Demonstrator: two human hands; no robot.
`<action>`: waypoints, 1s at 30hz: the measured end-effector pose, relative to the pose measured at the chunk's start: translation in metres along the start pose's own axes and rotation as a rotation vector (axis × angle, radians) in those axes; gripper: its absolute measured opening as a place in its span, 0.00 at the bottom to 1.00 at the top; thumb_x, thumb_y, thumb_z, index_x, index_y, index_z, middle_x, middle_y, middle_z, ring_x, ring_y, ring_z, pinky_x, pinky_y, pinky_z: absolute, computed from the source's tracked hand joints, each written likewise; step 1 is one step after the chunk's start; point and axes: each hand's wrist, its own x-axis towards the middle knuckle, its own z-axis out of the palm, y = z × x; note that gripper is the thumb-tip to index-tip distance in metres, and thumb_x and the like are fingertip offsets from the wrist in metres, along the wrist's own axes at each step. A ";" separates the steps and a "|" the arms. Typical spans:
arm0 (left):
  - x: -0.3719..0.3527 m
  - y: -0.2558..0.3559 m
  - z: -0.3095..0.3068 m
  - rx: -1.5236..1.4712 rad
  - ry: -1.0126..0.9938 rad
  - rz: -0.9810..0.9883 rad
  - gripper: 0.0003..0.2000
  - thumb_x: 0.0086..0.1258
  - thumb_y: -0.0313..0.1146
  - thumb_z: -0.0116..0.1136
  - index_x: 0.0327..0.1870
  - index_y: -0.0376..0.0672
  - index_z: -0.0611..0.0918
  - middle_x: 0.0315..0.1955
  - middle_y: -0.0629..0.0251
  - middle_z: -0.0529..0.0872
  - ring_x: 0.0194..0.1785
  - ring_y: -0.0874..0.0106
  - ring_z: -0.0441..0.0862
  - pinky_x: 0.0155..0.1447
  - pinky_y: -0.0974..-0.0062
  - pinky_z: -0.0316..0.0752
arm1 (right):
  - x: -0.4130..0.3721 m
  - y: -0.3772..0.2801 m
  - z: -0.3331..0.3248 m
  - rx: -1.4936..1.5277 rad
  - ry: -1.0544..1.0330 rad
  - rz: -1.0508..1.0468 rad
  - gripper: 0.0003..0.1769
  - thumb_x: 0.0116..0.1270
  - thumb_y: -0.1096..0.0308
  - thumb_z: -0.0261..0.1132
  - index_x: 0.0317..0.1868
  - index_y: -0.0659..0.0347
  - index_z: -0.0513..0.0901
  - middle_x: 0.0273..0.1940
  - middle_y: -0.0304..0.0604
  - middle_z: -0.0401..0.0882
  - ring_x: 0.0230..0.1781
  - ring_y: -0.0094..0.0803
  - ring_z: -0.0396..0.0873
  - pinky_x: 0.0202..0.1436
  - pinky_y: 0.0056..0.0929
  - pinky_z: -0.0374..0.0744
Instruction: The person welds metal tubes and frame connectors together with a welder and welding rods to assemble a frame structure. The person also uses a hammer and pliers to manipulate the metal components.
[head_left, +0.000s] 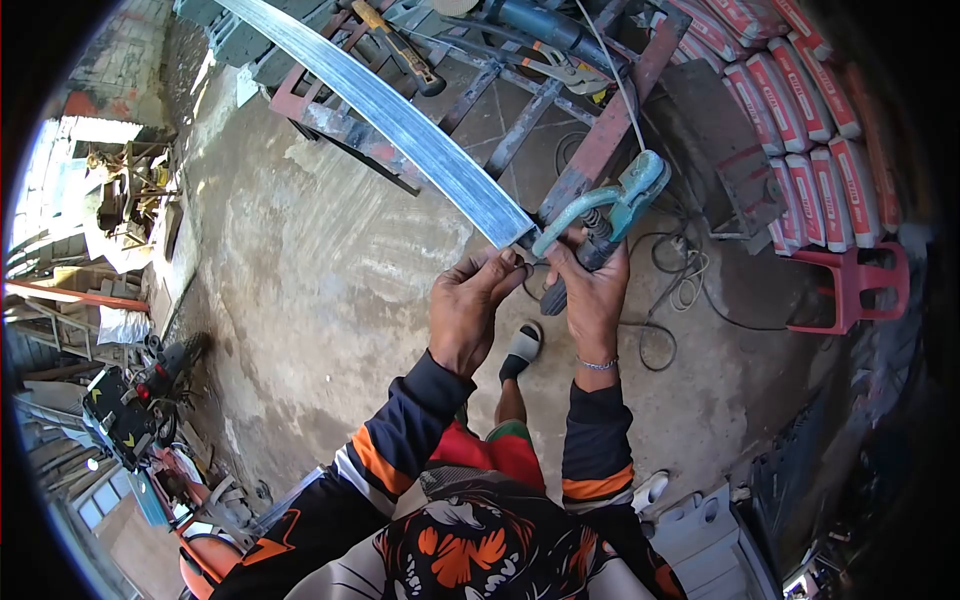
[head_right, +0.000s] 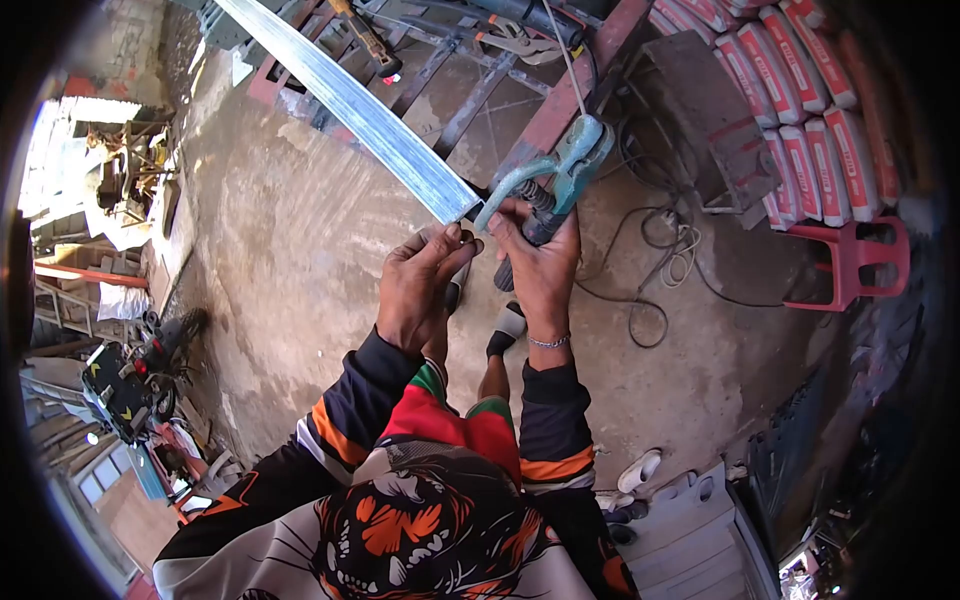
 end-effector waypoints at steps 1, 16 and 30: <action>0.000 0.000 0.000 -0.020 0.007 -0.004 0.12 0.71 0.25 0.64 0.49 0.26 0.80 0.42 0.55 0.86 0.46 0.66 0.86 0.57 0.72 0.82 | 0.000 0.003 0.000 0.000 -0.001 0.002 0.18 0.64 0.83 0.69 0.50 0.62 0.73 0.43 0.43 0.84 0.29 0.20 0.78 0.29 0.19 0.76; 0.001 0.010 -0.002 0.021 -0.058 -0.060 0.12 0.72 0.26 0.62 0.50 0.28 0.79 0.44 0.56 0.84 0.50 0.64 0.85 0.57 0.72 0.80 | -0.001 0.021 0.004 -0.021 0.122 -0.098 0.20 0.63 0.85 0.68 0.53 0.64 0.73 0.43 0.37 0.81 0.43 0.22 0.80 0.50 0.24 0.81; 0.002 0.002 0.000 0.067 -0.045 0.054 0.14 0.71 0.26 0.64 0.52 0.27 0.79 0.43 0.55 0.86 0.49 0.64 0.86 0.58 0.72 0.80 | -0.011 0.011 -0.012 -0.106 0.173 -0.130 0.19 0.63 0.81 0.71 0.51 0.62 0.74 0.40 0.37 0.82 0.32 0.19 0.78 0.32 0.19 0.78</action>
